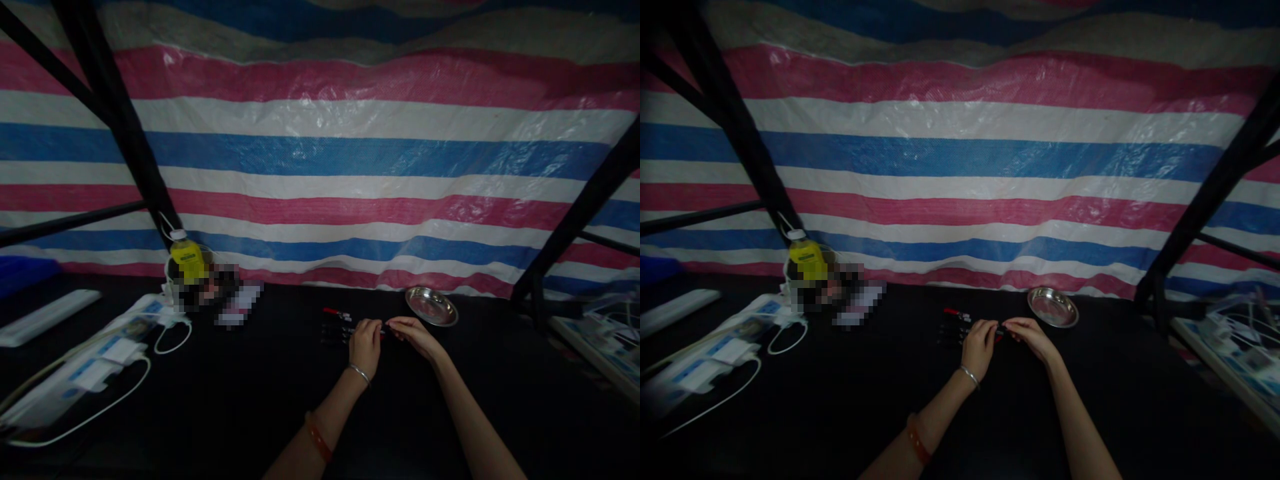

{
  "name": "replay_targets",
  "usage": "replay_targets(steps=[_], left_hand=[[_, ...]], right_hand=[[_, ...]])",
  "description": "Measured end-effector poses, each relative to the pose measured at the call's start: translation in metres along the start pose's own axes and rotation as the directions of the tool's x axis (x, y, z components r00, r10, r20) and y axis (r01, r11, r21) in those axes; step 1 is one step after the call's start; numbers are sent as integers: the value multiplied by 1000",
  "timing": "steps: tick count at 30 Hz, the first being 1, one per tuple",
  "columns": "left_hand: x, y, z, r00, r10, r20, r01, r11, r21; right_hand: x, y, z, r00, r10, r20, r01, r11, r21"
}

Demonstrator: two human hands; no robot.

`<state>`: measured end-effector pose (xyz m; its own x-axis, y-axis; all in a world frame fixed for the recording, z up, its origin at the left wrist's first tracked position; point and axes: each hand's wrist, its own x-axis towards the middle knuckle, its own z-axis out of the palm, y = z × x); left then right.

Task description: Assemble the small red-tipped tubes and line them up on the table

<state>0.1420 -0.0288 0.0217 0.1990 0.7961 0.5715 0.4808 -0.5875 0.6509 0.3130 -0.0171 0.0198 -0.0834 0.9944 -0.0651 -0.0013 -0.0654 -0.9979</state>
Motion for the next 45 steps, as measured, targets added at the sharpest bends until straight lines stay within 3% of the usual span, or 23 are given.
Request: replay_targets(steps=[12,24,33,45], left_hand=[[2,3,-4,1000,-13,15,15,995,-103],[1,5,-3,997,-28,67,34,996,-77],[2,5,-6,989,-141,54,144,988,-55],[6,2,-11,986,-161,35,160,987,21]], right_hand=[[3,4,3,998,9,-60,0,987,158],[6,2,23,986,3,-170,36,972,231],[5,1,31,993,17,-116,12,970,244],[4,5,27,997,72,4,-70,953,296]])
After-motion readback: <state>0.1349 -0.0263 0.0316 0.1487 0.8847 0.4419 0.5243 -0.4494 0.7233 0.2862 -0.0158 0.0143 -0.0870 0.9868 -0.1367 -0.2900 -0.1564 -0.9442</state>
